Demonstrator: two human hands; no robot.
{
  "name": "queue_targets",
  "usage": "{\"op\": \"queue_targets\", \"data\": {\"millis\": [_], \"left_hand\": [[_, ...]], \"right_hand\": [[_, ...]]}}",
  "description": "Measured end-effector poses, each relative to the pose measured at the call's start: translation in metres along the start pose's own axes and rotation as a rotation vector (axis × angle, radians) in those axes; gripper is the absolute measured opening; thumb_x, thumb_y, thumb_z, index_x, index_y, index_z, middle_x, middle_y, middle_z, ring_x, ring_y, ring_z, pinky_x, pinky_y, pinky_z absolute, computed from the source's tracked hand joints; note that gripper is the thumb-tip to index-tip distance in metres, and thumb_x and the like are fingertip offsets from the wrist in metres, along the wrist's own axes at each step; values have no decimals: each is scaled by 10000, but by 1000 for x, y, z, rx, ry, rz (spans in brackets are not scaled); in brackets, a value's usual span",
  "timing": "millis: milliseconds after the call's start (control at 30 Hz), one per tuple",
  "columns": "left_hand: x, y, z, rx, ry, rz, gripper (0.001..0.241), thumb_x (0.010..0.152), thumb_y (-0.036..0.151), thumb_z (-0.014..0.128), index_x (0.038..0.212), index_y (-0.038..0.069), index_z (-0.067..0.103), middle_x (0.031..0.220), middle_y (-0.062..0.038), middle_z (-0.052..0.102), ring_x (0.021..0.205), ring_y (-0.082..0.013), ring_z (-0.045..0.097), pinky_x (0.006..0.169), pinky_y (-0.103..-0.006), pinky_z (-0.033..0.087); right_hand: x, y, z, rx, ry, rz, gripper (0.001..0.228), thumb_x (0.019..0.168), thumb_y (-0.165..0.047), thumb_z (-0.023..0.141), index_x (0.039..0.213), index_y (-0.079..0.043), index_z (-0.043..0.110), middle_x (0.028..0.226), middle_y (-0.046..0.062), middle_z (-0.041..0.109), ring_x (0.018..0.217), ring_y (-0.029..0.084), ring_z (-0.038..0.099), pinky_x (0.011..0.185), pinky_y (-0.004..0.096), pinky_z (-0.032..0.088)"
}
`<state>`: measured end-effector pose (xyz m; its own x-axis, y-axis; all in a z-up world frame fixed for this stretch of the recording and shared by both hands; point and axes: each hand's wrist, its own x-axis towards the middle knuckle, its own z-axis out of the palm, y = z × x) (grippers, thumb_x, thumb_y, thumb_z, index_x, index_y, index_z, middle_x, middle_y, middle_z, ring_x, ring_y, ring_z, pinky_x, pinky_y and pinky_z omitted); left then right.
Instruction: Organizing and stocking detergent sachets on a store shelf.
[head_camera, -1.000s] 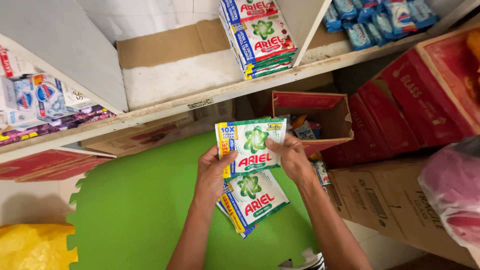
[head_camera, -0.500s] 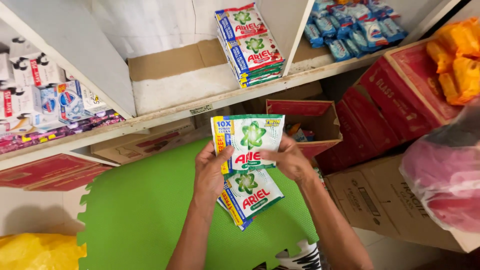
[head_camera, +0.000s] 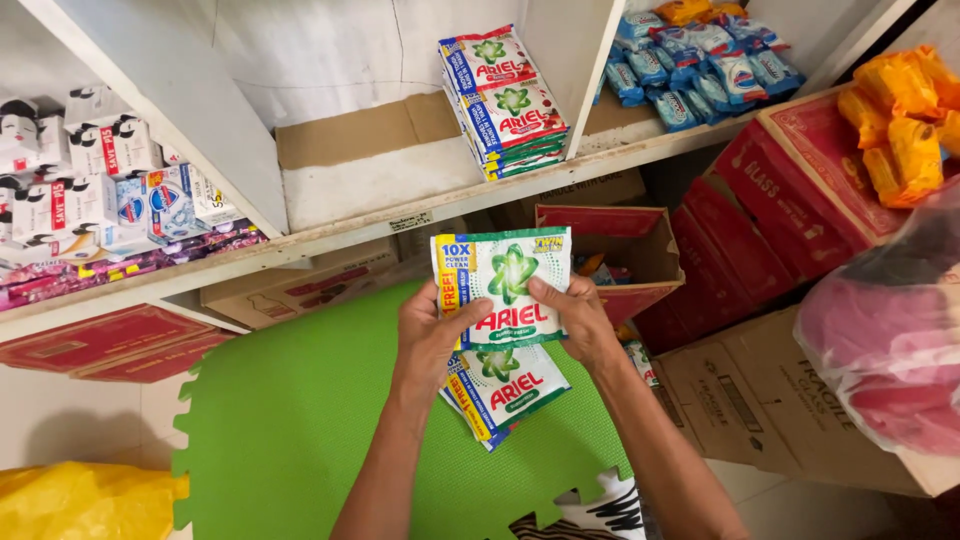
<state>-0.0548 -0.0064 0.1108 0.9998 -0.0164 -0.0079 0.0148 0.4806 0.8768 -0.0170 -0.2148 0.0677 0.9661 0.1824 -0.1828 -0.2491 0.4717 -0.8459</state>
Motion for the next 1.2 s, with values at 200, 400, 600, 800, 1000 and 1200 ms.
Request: {"op": "queue_targets", "data": {"millis": [200,400,600,800,1000,1200], "left_hand": [[2,-16,-8,-29,76,36,294,821,-33,784,1109,-25,729,988,-105,781,801,-154,735,753,-318,610],[34,-76,-62,-178,169,-150,309,851,-48,745,1138,29,664,1013,-71,740,880,-166,726,782,-343,634],[69,-78,-55,-110,100,-333,426,815,-71,657,1203,98,617,1055,-87,727,881,-244,722,658,-455,605],[161,-96,-51,-38,99,-269,453,820,-115,665,1233,59,602,1128,-82,728,974,-220,728,762,-396,648],[258,-72,-25,51,139,-138,524,848,-125,678,1330,66,604,1075,-117,712,922,-219,709,718,-372,612],[326,-86,-29,528,194,120,721,815,-73,770,1458,126,512,1212,-137,655,952,-129,675,731,-279,611]], "right_hand": [[11,27,-26,-144,-10,-7,163,928,-90,760,1046,22,753,954,167,795,756,176,742,666,333,625],[13,18,-24,-320,-58,184,402,903,-27,720,1290,1,615,870,111,709,628,171,667,491,299,535],[42,-6,-17,-300,147,-24,630,793,21,703,1366,-161,514,835,33,726,558,115,633,440,282,508],[111,-26,-51,-397,120,-193,226,942,-9,708,1167,7,713,789,64,692,586,106,627,509,271,566],[185,-69,-42,-523,156,-348,248,955,9,653,1196,-11,706,822,59,735,627,118,657,556,254,554],[252,-81,-49,-663,194,-507,494,870,34,688,1351,-48,610,841,37,692,698,97,619,632,262,532]]}}
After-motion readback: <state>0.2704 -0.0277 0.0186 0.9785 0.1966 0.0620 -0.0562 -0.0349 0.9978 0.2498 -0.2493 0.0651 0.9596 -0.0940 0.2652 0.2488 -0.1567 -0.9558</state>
